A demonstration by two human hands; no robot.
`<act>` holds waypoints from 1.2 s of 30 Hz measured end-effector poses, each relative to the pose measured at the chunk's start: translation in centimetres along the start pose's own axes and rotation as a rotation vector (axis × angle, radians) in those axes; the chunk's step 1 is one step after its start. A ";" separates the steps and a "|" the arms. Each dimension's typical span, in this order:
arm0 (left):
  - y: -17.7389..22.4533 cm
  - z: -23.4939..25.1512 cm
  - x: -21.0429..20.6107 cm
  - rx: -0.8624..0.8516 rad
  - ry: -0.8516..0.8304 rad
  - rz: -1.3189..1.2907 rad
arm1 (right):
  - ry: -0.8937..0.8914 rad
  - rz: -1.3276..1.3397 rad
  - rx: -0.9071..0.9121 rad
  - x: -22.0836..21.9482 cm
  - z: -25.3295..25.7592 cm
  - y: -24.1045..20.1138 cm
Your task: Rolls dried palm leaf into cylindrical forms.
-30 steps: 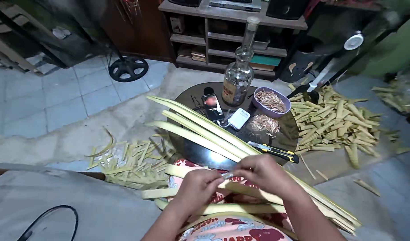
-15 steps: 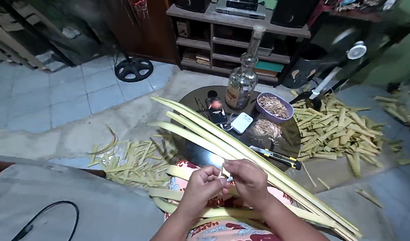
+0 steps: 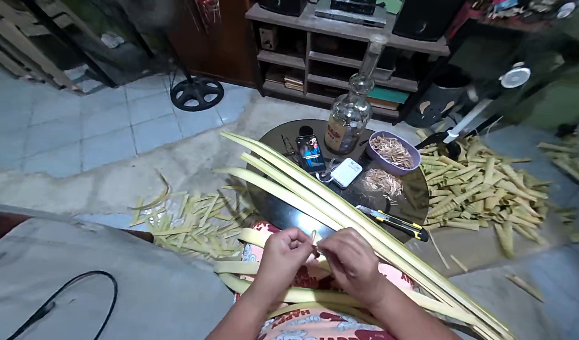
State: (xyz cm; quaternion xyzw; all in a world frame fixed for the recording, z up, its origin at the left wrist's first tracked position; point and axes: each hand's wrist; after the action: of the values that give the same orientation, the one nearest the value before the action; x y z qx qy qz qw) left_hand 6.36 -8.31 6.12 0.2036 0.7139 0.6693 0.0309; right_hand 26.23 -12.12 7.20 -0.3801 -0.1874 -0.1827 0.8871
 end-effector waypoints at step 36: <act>0.5 0.2 -2.5 -0.415 0.235 0.129 | 0.153 0.353 -0.266 -2.3 2.3 0.1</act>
State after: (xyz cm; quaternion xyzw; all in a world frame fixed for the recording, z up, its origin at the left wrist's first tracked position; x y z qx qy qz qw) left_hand 8.84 -8.94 6.03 0.1588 0.5454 0.8212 -0.0539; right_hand 23.89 -9.88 7.55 -0.5054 -0.0246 -0.0762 0.8592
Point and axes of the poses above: each hand's wrist, its own z-axis towards the middle knuckle, its own x-axis out of the back of the hand, y = z × x, and after that the axes turned 11 degrees about z, right-handed
